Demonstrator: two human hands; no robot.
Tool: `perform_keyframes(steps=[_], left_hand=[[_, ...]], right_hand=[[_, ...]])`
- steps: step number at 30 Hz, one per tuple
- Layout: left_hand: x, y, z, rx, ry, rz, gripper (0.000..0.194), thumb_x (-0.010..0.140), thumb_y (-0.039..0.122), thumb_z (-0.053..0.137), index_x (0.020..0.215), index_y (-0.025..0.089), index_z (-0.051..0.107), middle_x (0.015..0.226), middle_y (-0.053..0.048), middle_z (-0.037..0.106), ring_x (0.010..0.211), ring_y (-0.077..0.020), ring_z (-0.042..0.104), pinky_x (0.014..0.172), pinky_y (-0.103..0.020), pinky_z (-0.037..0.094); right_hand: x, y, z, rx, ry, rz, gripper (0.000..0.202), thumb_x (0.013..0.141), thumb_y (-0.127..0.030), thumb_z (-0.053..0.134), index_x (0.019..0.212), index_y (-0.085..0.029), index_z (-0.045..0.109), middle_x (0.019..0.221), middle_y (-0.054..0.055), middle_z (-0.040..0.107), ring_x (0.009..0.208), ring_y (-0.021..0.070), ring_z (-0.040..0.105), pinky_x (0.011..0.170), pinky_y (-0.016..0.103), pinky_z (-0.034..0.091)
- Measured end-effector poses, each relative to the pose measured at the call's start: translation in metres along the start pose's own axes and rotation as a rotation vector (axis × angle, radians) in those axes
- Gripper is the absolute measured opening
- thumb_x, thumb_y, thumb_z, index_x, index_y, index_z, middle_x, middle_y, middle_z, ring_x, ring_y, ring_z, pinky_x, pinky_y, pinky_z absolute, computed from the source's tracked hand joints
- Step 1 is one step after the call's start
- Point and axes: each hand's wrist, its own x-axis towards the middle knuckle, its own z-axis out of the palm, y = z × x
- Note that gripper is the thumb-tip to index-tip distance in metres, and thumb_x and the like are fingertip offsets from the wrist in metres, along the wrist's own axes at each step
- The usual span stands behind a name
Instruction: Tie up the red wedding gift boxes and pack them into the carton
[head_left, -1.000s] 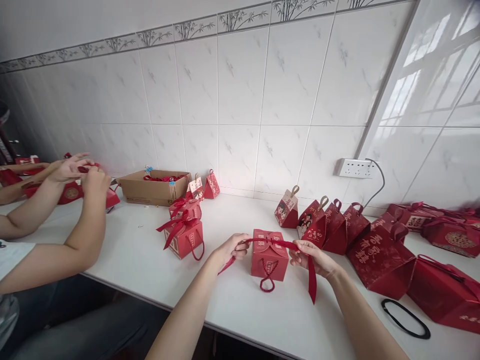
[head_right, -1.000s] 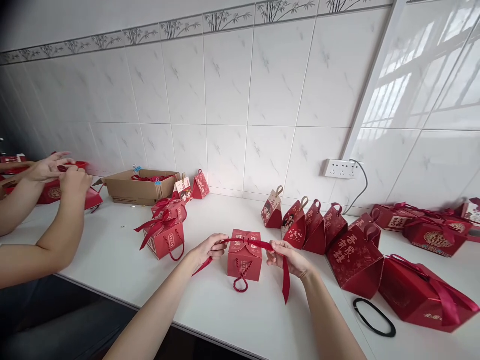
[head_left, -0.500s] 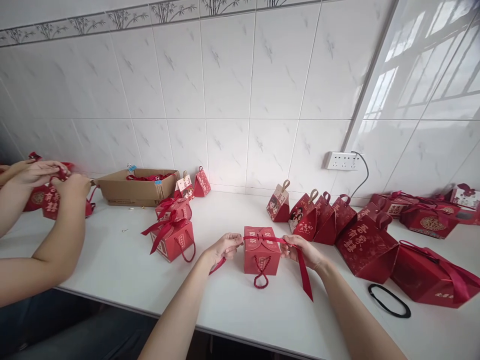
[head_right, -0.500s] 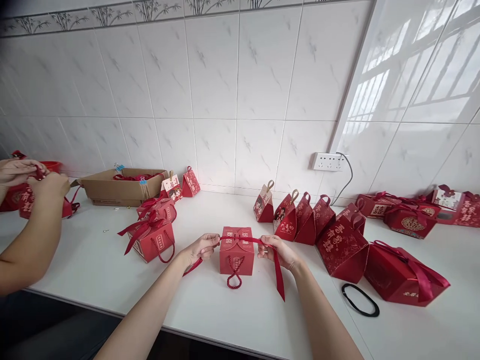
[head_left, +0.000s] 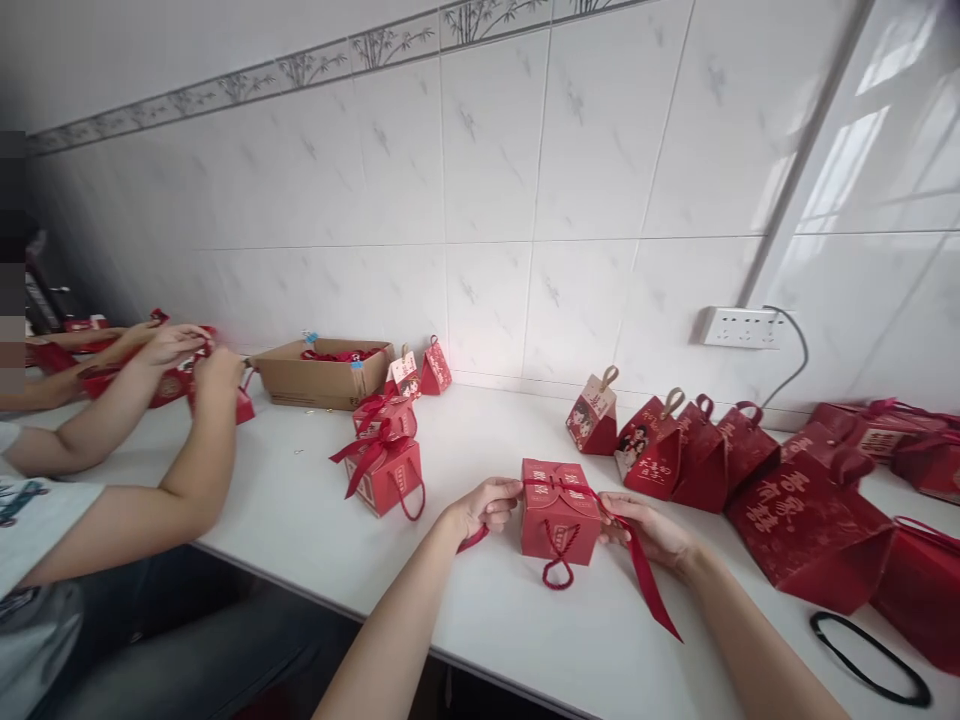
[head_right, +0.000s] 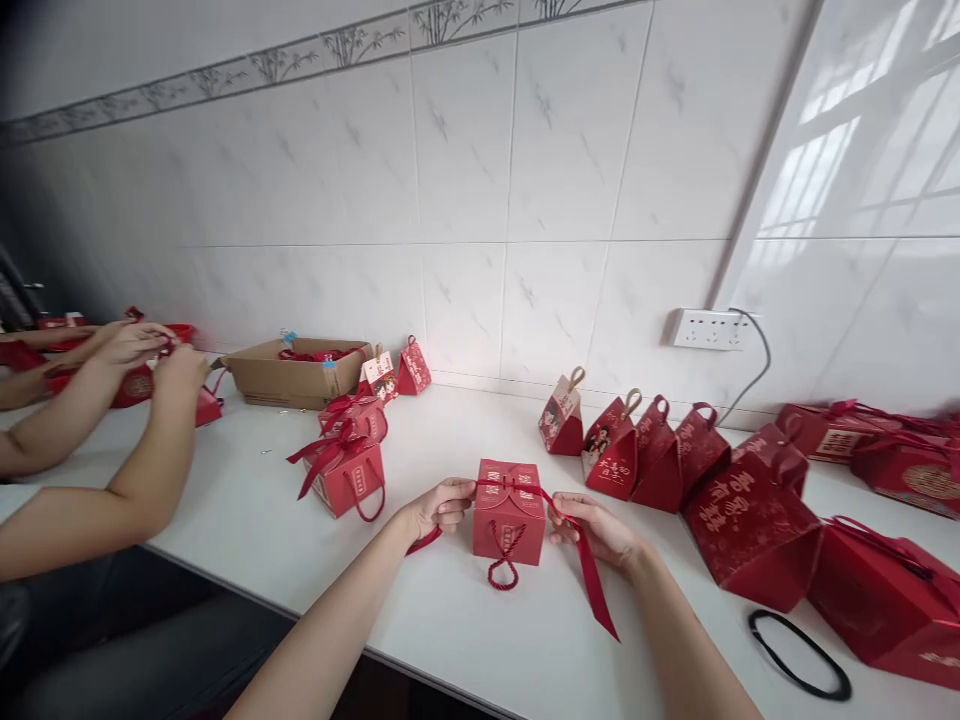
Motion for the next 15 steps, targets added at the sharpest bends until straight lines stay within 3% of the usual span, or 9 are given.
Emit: perform_keyframes(steps=[6, 11, 15], left_hand=[[-0.0015, 0.0012, 0.0024, -0.015, 0.015, -0.02, 0.035, 0.065, 0.043, 0.069, 0.065, 0.018, 0.044, 0.036, 0.013, 0.02, 0.034, -0.0023, 0.009, 0.041, -0.022, 0.004], [0.0004, 0.0009, 0.0021, -0.014, 0.016, -0.014, 0.041, 0.066, 0.043, 0.068, 0.058, 0.018, 0.037, 0.035, 0.012, 0.019, 0.033, -0.0016, 0.008, 0.041, -0.022, 0.003], [0.003, 0.0003, -0.0008, -0.01, 0.002, -0.008, 0.04, 0.064, 0.045, 0.069, 0.06, 0.018, 0.041, 0.035, 0.013, 0.02, 0.033, -0.0014, 0.007, 0.04, -0.022, 0.003]], right_hand=[[-0.0008, -0.0036, 0.0037, -0.027, -0.017, 0.03, 0.025, 0.076, -0.037, 0.066, 0.068, -0.014, 0.06, 0.064, 0.0, 0.053, 0.059, 0.0104, 0.049, 0.063, 0.025, 0.04], [-0.0029, -0.0072, 0.0069, -0.028, 0.018, 0.038, 0.024, 0.074, -0.035, 0.068, 0.066, -0.014, 0.06, 0.066, 0.001, 0.056, 0.061, 0.0117, 0.053, 0.064, 0.026, 0.041], [-0.0017, -0.0057, 0.0053, -0.018, 0.059, 0.033, 0.025, 0.072, -0.037, 0.069, 0.064, -0.015, 0.059, 0.065, 0.0, 0.057, 0.061, 0.0119, 0.055, 0.066, 0.026, 0.043]])
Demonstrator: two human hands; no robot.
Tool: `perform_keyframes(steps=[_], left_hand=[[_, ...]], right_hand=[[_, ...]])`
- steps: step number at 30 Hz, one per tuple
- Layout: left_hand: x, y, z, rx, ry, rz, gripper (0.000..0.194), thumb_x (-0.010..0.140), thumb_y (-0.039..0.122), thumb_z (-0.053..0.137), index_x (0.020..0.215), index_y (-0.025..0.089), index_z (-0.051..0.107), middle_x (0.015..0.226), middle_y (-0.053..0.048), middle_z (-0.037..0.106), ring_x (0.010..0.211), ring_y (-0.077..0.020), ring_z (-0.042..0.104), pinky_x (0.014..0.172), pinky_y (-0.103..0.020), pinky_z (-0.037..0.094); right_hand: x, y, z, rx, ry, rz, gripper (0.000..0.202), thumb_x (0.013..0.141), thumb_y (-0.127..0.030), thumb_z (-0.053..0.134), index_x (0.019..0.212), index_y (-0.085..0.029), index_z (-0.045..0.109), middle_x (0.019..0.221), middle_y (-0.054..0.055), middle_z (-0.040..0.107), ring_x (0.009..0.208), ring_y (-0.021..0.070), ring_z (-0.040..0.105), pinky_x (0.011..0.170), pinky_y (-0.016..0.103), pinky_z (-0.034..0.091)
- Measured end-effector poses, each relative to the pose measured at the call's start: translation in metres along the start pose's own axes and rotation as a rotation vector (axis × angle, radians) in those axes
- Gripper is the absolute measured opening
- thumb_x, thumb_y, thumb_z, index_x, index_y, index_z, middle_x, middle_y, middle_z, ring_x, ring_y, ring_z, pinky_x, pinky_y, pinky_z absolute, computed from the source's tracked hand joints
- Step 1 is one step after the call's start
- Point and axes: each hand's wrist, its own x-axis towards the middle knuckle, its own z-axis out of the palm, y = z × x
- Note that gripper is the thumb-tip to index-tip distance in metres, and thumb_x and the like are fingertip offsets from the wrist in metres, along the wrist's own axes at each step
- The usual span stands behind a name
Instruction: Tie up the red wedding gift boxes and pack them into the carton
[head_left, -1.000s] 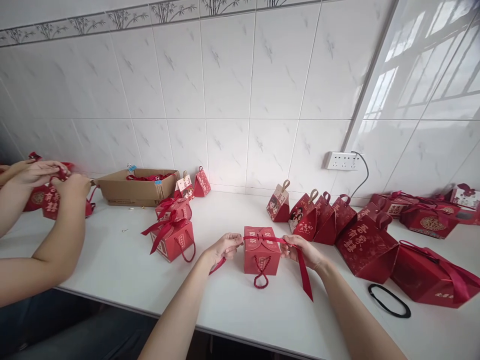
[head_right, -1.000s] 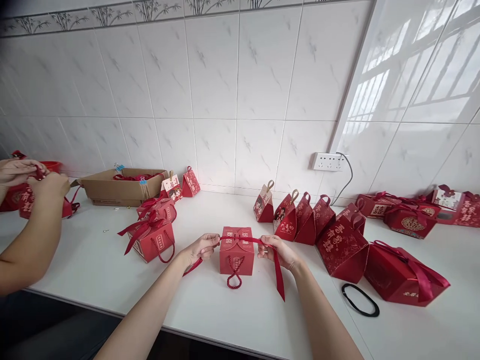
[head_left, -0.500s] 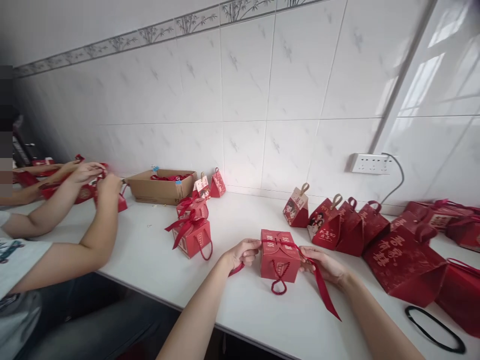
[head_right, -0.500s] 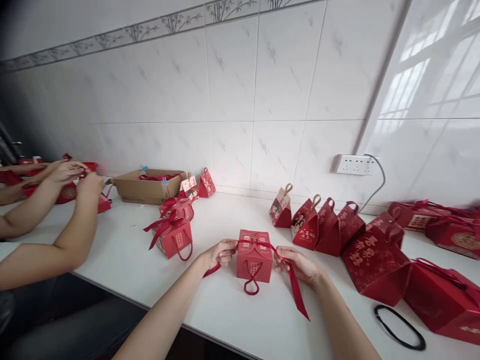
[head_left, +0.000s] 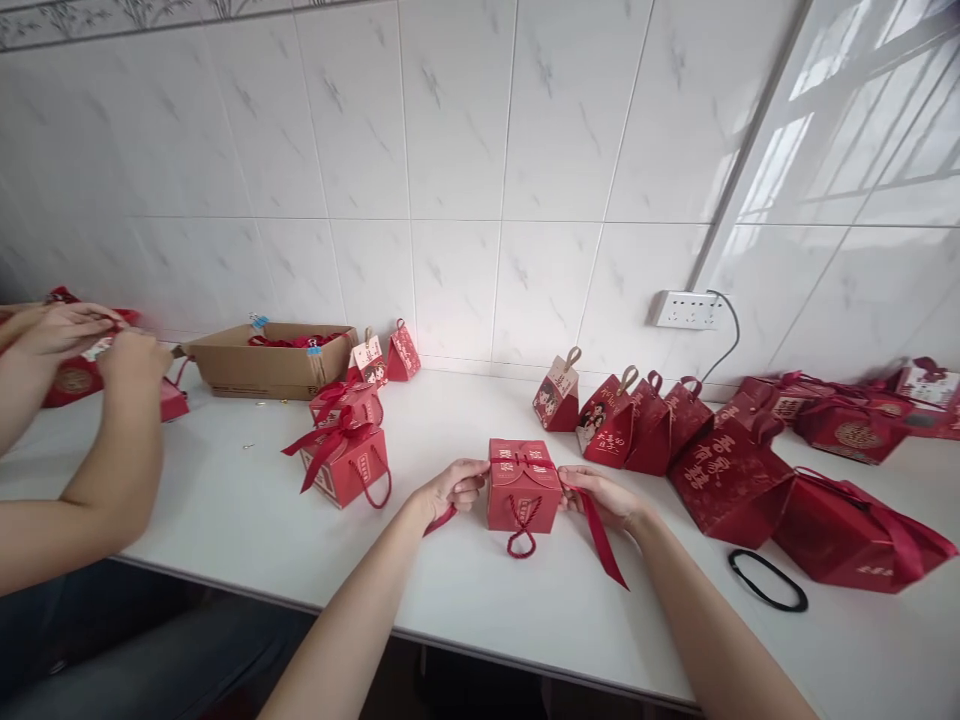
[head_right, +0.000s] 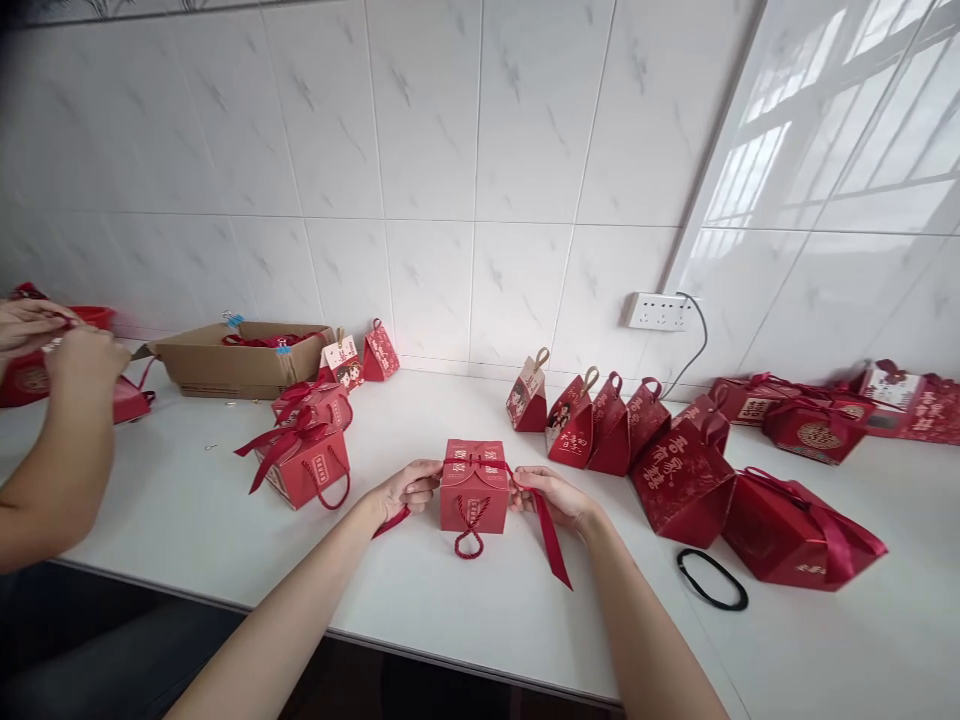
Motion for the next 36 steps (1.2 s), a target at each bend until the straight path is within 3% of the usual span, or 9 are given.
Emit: perform_keyframes(steps=[13, 20, 26, 36], left_hand=[[0.0043, 0.0012, -0.0006, -0.011, -0.007, -0.011, 0.04, 0.059, 0.046, 0.072, 0.059, 0.017, 0.044, 0.033, 0.013, 0.021, 0.031, -0.0013, 0.009, 0.038, -0.021, 0.003], [0.0038, 0.0021, 0.0016, -0.016, 0.009, -0.01, 0.039, 0.066, 0.042, 0.068, 0.058, 0.018, 0.039, 0.034, 0.012, 0.021, 0.031, -0.0017, 0.01, 0.038, -0.02, 0.005], [0.0022, 0.002, 0.0035, -0.033, 0.005, 0.003, 0.041, 0.067, 0.042, 0.068, 0.056, 0.019, 0.035, 0.034, 0.012, 0.021, 0.031, -0.0018, 0.011, 0.038, -0.021, 0.005], [0.0012, 0.001, 0.0037, -0.028, -0.015, 0.024, 0.043, 0.063, 0.044, 0.07, 0.057, 0.018, 0.036, 0.035, 0.012, 0.022, 0.031, -0.0015, 0.011, 0.038, -0.021, 0.004]], right_hand=[[0.0052, 0.0033, -0.0068, 0.074, -0.029, 0.0, 0.024, 0.071, -0.033, 0.073, 0.063, -0.014, 0.061, 0.061, -0.001, 0.056, 0.059, 0.0102, 0.057, 0.068, 0.025, 0.045], [0.0047, 0.0048, -0.0075, 0.126, -0.044, 0.007, 0.021, 0.069, -0.03, 0.075, 0.066, -0.013, 0.062, 0.07, 0.001, 0.061, 0.065, 0.0103, 0.059, 0.071, 0.025, 0.047], [0.0038, 0.0048, -0.0076, 0.1, -0.02, 0.015, 0.022, 0.071, -0.032, 0.073, 0.065, -0.013, 0.063, 0.062, 0.0, 0.058, 0.061, 0.0094, 0.056, 0.073, 0.026, 0.048], [0.0032, 0.0064, -0.006, 0.116, 0.029, 0.013, 0.022, 0.067, -0.032, 0.076, 0.07, -0.013, 0.067, 0.069, 0.003, 0.063, 0.065, 0.0112, 0.059, 0.075, 0.028, 0.05]])
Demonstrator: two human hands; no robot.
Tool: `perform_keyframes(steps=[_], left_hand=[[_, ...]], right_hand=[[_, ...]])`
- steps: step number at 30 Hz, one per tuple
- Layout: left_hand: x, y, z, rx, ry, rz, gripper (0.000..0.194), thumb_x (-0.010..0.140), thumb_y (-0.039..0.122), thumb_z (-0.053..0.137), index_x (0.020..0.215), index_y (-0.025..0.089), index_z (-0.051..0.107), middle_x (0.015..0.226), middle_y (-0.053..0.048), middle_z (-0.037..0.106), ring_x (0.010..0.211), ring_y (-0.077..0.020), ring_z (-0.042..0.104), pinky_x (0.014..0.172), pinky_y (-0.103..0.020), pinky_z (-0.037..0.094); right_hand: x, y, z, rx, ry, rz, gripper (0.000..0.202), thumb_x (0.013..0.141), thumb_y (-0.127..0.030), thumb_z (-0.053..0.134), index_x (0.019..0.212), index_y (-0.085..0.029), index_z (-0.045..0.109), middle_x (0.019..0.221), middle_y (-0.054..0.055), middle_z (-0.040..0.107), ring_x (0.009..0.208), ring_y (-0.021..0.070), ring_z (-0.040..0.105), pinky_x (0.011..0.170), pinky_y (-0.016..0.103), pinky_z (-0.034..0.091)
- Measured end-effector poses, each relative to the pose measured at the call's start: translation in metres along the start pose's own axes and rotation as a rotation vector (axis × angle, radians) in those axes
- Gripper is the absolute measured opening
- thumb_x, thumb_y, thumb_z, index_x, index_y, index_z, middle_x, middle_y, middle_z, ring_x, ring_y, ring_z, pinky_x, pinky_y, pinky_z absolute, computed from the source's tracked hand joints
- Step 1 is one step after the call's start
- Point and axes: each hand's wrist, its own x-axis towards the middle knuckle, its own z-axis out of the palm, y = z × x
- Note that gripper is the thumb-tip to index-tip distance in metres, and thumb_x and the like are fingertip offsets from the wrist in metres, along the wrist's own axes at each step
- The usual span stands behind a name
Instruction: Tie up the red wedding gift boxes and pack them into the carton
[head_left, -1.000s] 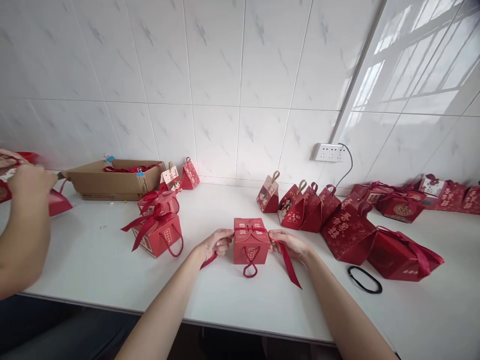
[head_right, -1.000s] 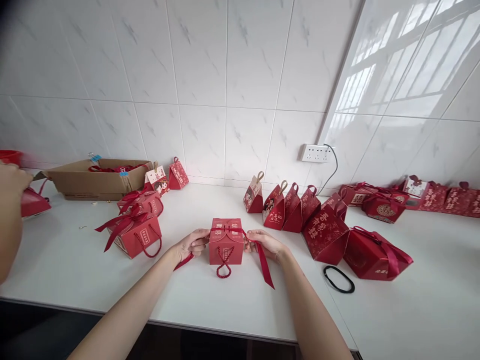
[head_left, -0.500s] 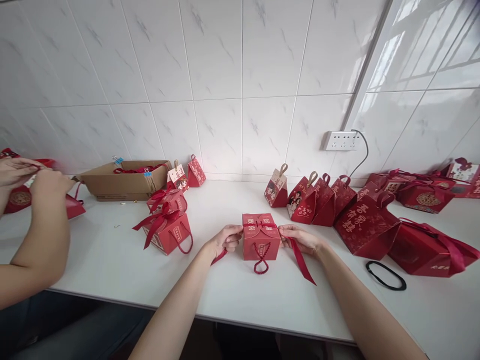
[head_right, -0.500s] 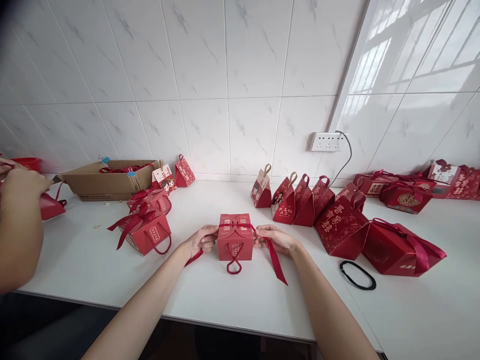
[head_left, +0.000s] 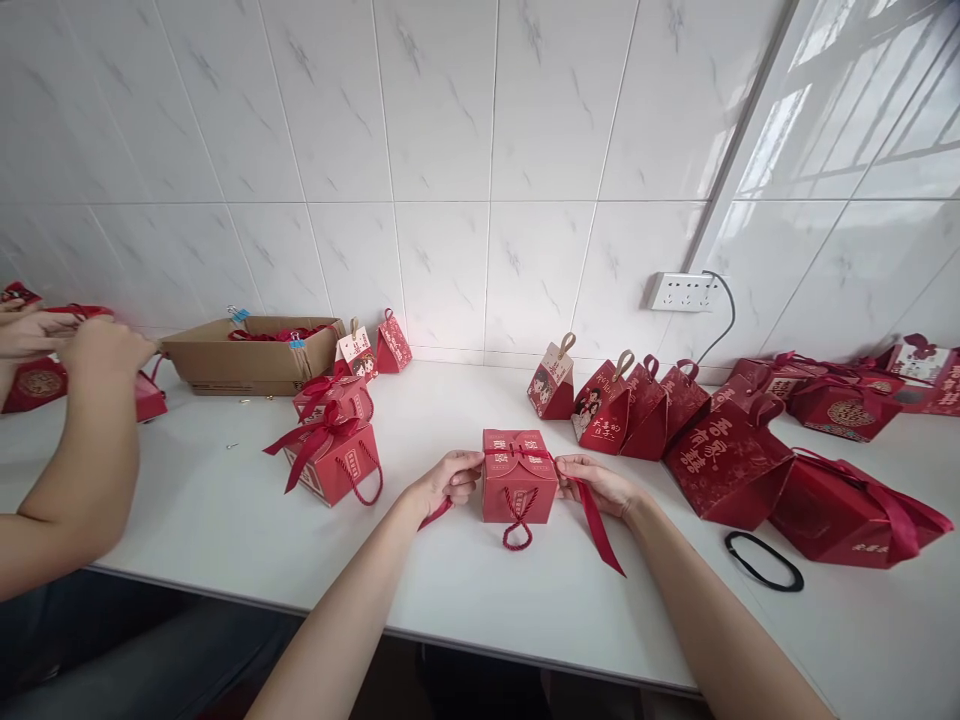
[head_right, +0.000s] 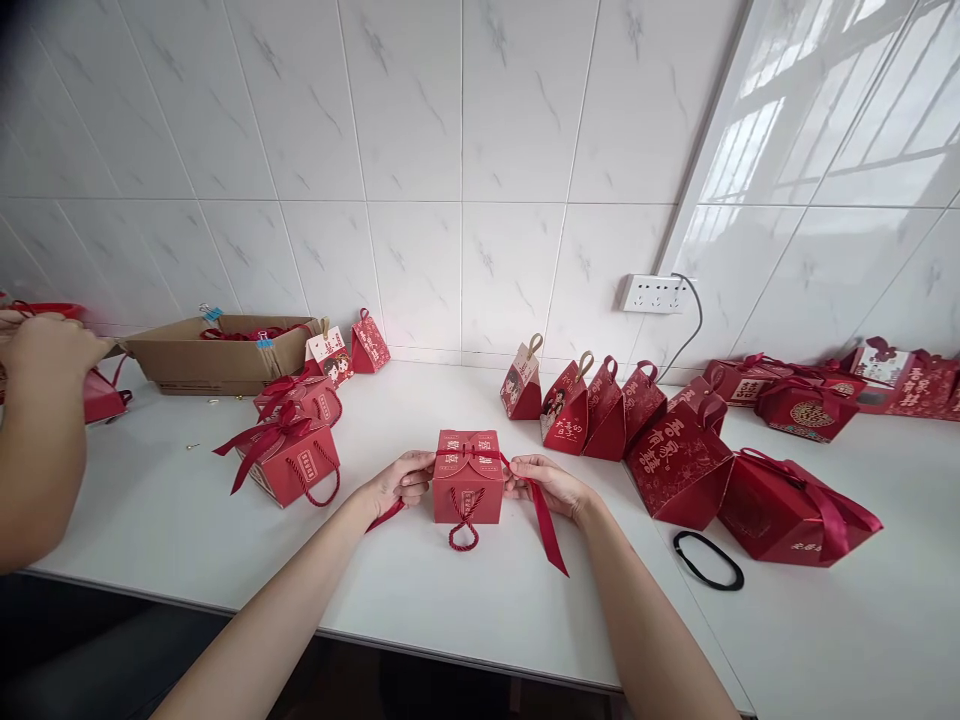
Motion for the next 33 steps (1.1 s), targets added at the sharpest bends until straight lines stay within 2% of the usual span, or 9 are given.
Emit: perform_keyframes(steps=[12, 18, 22, 26, 29, 33], left_hand=[[0.003, -0.002, -0.005, 0.011, -0.031, 0.007, 0.045, 0.065, 0.044, 0.068, 0.056, 0.019, 0.032, 0.038, 0.011, 0.023, 0.032, -0.0014, 0.012, 0.038, -0.021, 0.006], [0.001, 0.001, -0.004, 0.025, -0.009, 0.044, 0.043, 0.065, 0.044, 0.066, 0.054, 0.018, 0.033, 0.04, 0.011, 0.025, 0.033, -0.0009, 0.014, 0.039, -0.02, 0.01], [-0.001, 0.003, -0.004, 0.044, 0.014, 0.07, 0.048, 0.062, 0.047, 0.067, 0.051, 0.017, 0.031, 0.039, 0.01, 0.025, 0.032, -0.0009, 0.02, 0.039, -0.02, 0.012], [-0.004, 0.004, -0.004, 0.087, 0.034, 0.076, 0.041, 0.061, 0.045, 0.069, 0.054, 0.016, 0.04, 0.044, 0.007, 0.04, 0.034, -0.0033, 0.034, 0.039, -0.02, 0.014], [-0.007, 0.005, -0.002, 0.112, 0.046, 0.071, 0.038, 0.06, 0.047, 0.068, 0.06, 0.014, 0.05, 0.05, 0.002, 0.052, 0.039, -0.0079, 0.046, 0.04, -0.021, 0.023], [-0.008, 0.007, 0.002, 0.13, 0.054, 0.087, 0.041, 0.058, 0.052, 0.067, 0.063, 0.013, 0.056, 0.055, -0.002, 0.057, 0.045, -0.0115, 0.053, 0.044, -0.023, 0.032]], right_hand=[[0.0, -0.002, 0.001, 0.004, -0.017, -0.01, 0.022, 0.067, -0.032, 0.076, 0.066, -0.013, 0.065, 0.065, 0.001, 0.061, 0.062, 0.0097, 0.058, 0.072, 0.026, 0.05], [0.0, 0.001, -0.004, 0.015, -0.043, -0.023, 0.023, 0.069, -0.033, 0.075, 0.066, -0.014, 0.063, 0.071, 0.003, 0.064, 0.068, 0.0122, 0.06, 0.076, 0.029, 0.049], [0.0, 0.003, -0.01, 0.034, -0.081, -0.042, 0.029, 0.065, -0.038, 0.078, 0.068, -0.017, 0.06, 0.074, 0.003, 0.064, 0.074, 0.0151, 0.061, 0.083, 0.035, 0.046], [0.0, 0.005, -0.015, 0.047, -0.097, -0.058, 0.034, 0.063, -0.045, 0.078, 0.077, -0.019, 0.06, 0.078, 0.003, 0.063, 0.079, 0.0173, 0.06, 0.086, 0.038, 0.045], [-0.001, 0.004, -0.013, 0.049, -0.099, -0.056, 0.044, 0.066, -0.058, 0.07, 0.083, -0.019, 0.062, 0.084, 0.005, 0.063, 0.081, 0.0182, 0.059, 0.082, 0.036, 0.046], [-0.002, -0.002, -0.002, 0.014, -0.098, -0.051, 0.049, 0.069, -0.065, 0.062, 0.076, -0.017, 0.061, 0.08, 0.005, 0.06, 0.072, 0.0159, 0.057, 0.073, 0.031, 0.047]])
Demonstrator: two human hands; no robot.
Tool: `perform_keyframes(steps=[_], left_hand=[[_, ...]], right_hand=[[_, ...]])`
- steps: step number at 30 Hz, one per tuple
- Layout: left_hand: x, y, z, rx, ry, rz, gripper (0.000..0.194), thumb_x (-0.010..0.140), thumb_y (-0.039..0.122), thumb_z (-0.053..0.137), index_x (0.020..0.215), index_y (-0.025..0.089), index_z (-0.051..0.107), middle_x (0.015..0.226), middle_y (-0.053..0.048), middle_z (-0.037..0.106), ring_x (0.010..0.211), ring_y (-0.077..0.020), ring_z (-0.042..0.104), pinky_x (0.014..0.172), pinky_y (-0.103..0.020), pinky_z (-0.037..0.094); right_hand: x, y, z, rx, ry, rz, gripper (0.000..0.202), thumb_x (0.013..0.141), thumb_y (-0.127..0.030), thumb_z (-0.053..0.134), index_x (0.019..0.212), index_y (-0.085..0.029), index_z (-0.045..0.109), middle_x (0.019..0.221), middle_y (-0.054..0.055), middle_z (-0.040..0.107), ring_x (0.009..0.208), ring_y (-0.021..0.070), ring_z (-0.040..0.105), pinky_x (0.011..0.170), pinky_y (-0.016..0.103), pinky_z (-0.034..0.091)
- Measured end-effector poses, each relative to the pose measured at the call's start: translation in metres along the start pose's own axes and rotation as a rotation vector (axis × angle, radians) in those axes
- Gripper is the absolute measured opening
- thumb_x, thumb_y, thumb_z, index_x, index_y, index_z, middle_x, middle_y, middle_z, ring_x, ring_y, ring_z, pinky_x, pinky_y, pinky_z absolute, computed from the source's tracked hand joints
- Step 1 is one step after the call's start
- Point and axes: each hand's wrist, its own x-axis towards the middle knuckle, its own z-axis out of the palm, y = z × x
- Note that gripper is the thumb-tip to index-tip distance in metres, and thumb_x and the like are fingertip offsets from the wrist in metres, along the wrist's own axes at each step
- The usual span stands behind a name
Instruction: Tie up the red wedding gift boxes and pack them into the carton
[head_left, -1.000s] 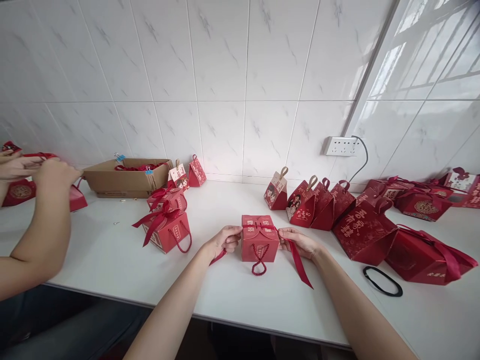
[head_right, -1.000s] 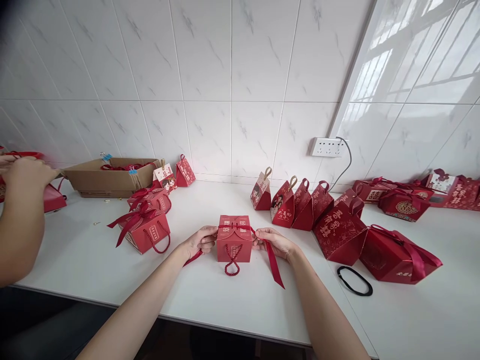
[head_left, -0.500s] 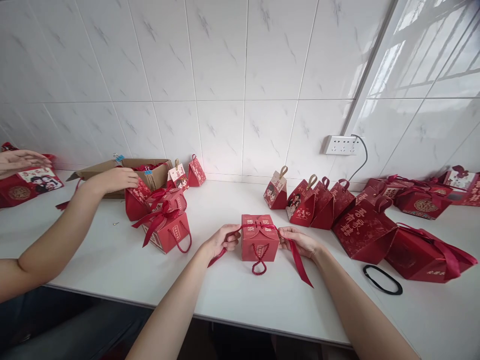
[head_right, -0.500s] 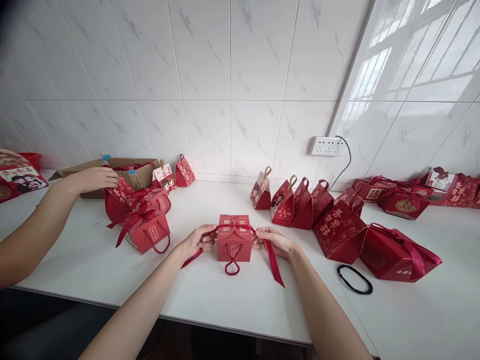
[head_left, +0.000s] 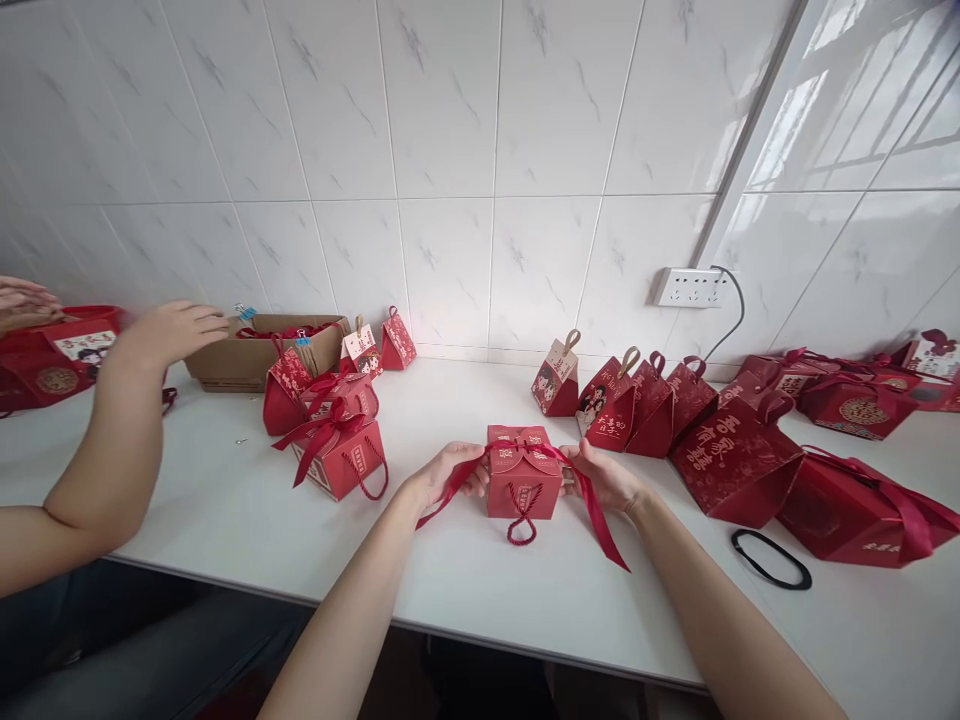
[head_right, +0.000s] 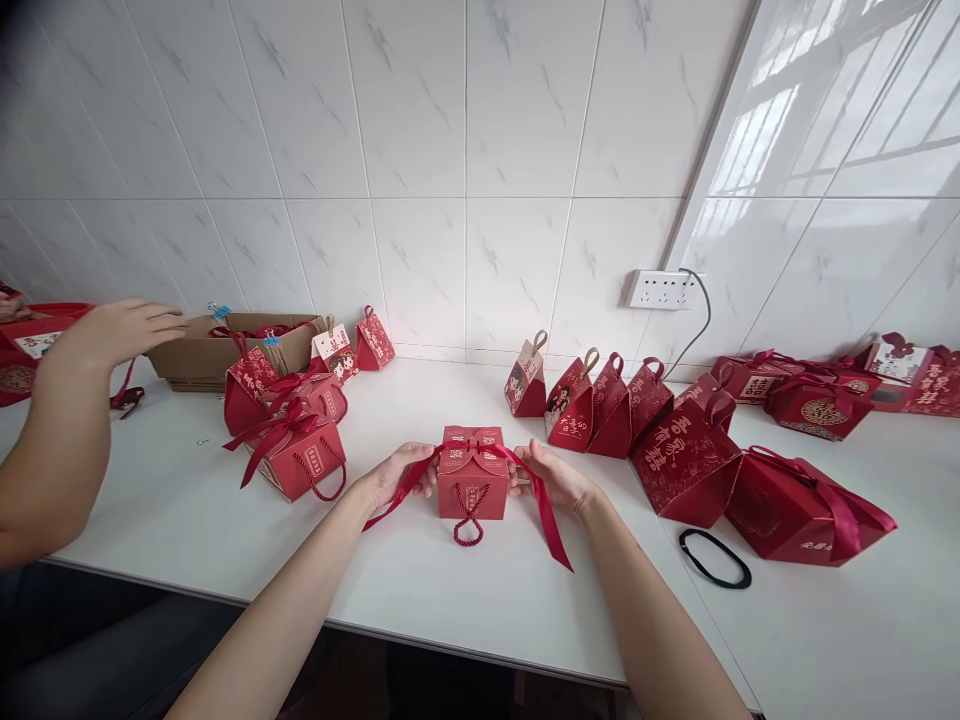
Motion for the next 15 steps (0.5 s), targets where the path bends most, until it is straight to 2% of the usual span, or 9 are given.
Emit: perform_keyframes(steps=[4, 9, 15], left_hand=[[-0.001, 0.002, 0.002, 0.025, 0.014, 0.015, 0.037, 0.06, 0.049, 0.066, 0.061, 0.013, 0.055, 0.053, -0.001, 0.055, 0.046, -0.0107, 0.052, 0.043, -0.022, 0.028], [-0.001, 0.004, 0.003, 0.056, 0.016, 0.032, 0.036, 0.064, 0.047, 0.064, 0.06, 0.013, 0.054, 0.055, 0.001, 0.053, 0.04, -0.0057, 0.041, 0.04, -0.022, 0.013], [-0.002, 0.004, 0.004, 0.048, 0.01, 0.045, 0.04, 0.067, 0.05, 0.06, 0.057, 0.013, 0.052, 0.054, 0.001, 0.049, 0.039, -0.0042, 0.035, 0.043, -0.024, 0.01]], right_hand=[[0.003, -0.004, 0.013, -0.046, 0.006, -0.002, 0.041, 0.071, -0.056, 0.067, 0.069, -0.016, 0.058, 0.068, 0.001, 0.054, 0.063, 0.0123, 0.053, 0.065, 0.027, 0.045], [0.007, -0.004, 0.019, -0.055, 0.007, -0.033, 0.038, 0.074, -0.047, 0.068, 0.06, -0.016, 0.051, 0.059, -0.003, 0.043, 0.054, 0.009, 0.044, 0.058, 0.025, 0.039], [0.006, -0.008, 0.02, -0.066, 0.025, -0.066, 0.042, 0.076, -0.046, 0.065, 0.057, -0.017, 0.042, 0.058, -0.005, 0.038, 0.049, 0.0074, 0.039, 0.053, 0.024, 0.033]])
